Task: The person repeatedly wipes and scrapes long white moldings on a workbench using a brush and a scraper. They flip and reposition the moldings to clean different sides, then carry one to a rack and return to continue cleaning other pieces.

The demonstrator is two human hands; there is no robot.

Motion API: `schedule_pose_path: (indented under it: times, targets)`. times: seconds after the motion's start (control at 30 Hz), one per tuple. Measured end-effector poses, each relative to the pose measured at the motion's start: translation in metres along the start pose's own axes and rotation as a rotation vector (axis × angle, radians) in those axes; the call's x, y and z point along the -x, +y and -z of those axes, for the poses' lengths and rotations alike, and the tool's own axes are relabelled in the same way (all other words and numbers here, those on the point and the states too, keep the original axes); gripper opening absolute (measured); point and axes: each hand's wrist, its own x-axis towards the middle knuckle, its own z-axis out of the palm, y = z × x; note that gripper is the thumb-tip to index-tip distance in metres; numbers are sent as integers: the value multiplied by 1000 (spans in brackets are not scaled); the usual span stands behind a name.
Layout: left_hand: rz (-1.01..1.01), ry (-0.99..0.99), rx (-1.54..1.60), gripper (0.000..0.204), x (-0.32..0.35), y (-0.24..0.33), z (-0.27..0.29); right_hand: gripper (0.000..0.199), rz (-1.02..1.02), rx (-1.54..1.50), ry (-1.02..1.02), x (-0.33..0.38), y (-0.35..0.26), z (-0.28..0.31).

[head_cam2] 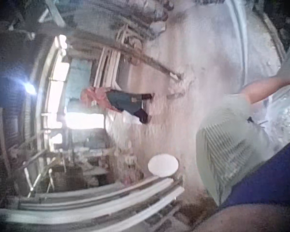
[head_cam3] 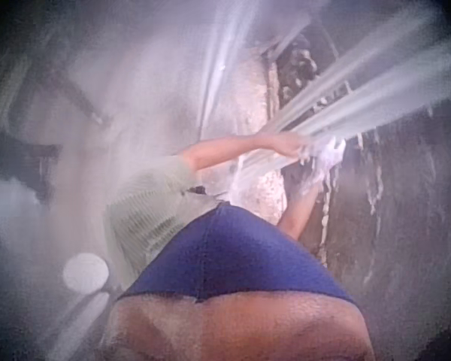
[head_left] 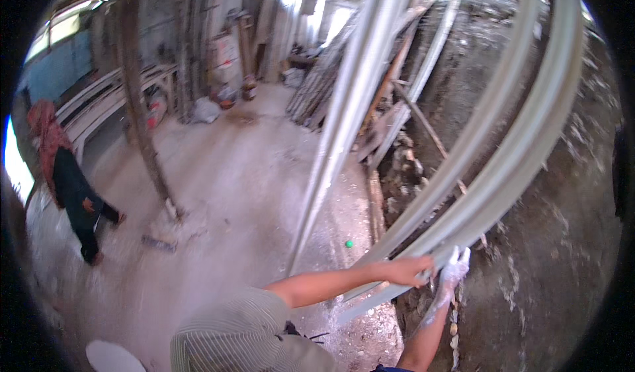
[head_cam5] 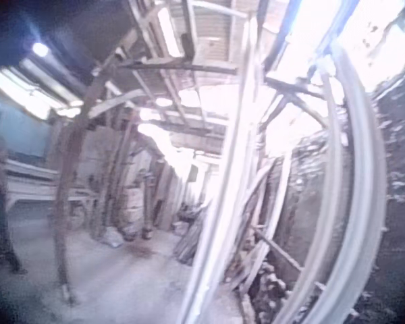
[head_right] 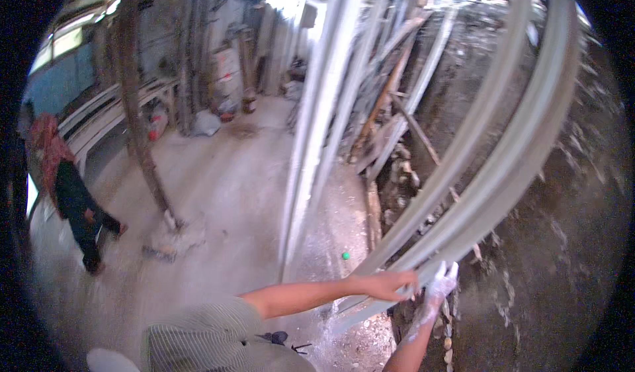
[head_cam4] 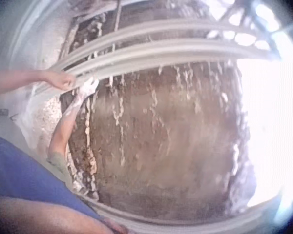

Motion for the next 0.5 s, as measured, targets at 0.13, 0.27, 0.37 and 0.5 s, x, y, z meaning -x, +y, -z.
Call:
schedule_pose_path:
  times: [0.13, 0.27, 0.37, 0.5]
  targets:
    - [153, -116, 92, 31, 174, -74, -40, 32, -10, 43, 5, 0, 21, -20]
    - [619, 44, 273, 32, 304, -51, -59, 44, 60, 323, 114, 6, 63, -13]
    - [827, 444, 223, 33, 404, 4, -69, 42, 189, 252, 218, 57, 53, -34]
    - [1058, 897, 164, 32, 511, 96, -82, 31, -28, 188, 171, 159, 67, -89]
